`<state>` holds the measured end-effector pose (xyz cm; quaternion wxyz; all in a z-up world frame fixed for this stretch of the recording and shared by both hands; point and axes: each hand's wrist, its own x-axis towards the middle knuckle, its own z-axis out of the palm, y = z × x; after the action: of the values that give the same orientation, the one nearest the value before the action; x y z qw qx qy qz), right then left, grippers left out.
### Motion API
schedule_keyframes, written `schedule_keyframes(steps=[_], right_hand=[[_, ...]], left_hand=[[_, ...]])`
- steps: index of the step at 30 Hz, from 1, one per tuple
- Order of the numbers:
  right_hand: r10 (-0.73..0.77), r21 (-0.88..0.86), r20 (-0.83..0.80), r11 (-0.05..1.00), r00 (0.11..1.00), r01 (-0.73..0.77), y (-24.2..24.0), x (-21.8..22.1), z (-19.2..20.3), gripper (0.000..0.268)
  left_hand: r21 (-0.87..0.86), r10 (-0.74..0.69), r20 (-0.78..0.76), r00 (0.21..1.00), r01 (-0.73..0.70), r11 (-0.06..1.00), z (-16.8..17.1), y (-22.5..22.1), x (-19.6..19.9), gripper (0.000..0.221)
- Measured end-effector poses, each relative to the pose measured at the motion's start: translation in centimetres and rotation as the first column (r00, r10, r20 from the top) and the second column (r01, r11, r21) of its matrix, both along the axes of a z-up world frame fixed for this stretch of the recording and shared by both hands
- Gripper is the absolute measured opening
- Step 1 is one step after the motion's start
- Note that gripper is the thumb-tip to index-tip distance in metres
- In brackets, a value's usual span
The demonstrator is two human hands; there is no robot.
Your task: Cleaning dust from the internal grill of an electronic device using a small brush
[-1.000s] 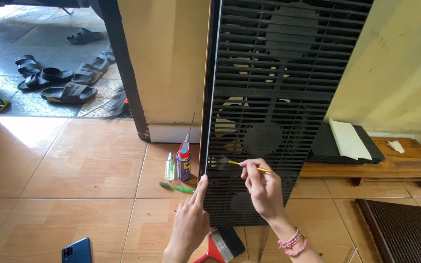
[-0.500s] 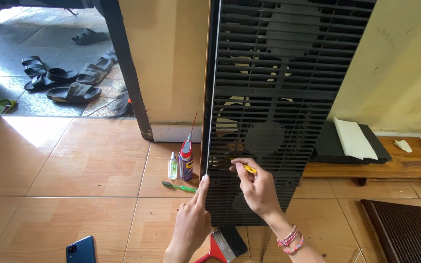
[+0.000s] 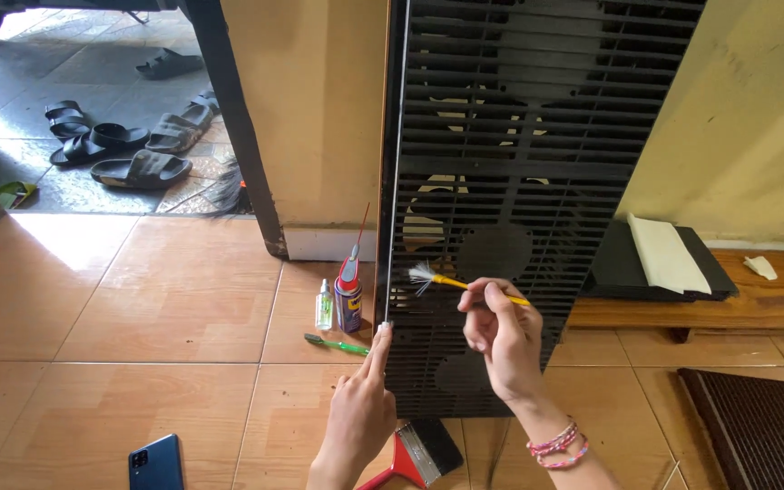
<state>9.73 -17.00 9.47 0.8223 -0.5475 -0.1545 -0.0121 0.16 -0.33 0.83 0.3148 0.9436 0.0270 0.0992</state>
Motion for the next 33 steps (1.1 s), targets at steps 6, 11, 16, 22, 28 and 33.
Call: schedule_keyframes(steps=[6, 11, 16, 22, 28, 33], right_hand=[[-0.014, -0.337, 0.145, 0.939, 0.989, 0.062, 0.2, -1.3, 1.2, 0.029], [-0.029, -0.657, 0.362, 0.701, 0.932, 0.277, 1.3, -2.2, 1.3, 0.030], [0.005, -0.692, 0.542, 0.570, 0.841, 0.442, 2.3, -3.2, 1.6, 0.031], [-0.008, -0.691, 0.546, 0.562, 0.838, 0.455, 2.9, -3.2, 1.1, 0.029], [0.055, -0.616, 0.685, 0.576, 0.726, 0.537, 2.7, -3.0, 0.8, 0.023], [0.176, -0.636, 0.711, 0.573, 0.680, 0.517, 3.0, -2.7, 0.6, 0.022]], left_hand=[[-0.003, -0.003, 0.024, 1.000, 0.003, 1.000, -0.4, 0.3, -0.1, 0.099], [-0.033, -0.009, 0.049, 0.999, 0.010, 0.999, -0.4, 0.9, -0.3, 0.098], [-0.089, -0.030, 0.073, 0.997, 0.036, 0.995, -0.8, 1.7, -0.7, 0.098], [-0.862, 0.270, -0.026, 0.962, -0.158, 0.482, -1.7, 2.5, -0.6, 0.073], [-0.818, 0.594, -0.426, 0.683, -0.571, 0.070, -2.8, 3.2, 0.1, 0.014], [-0.833, 0.569, -0.503, 0.651, -0.540, -0.118, -4.2, 3.1, 0.4, 0.050]])
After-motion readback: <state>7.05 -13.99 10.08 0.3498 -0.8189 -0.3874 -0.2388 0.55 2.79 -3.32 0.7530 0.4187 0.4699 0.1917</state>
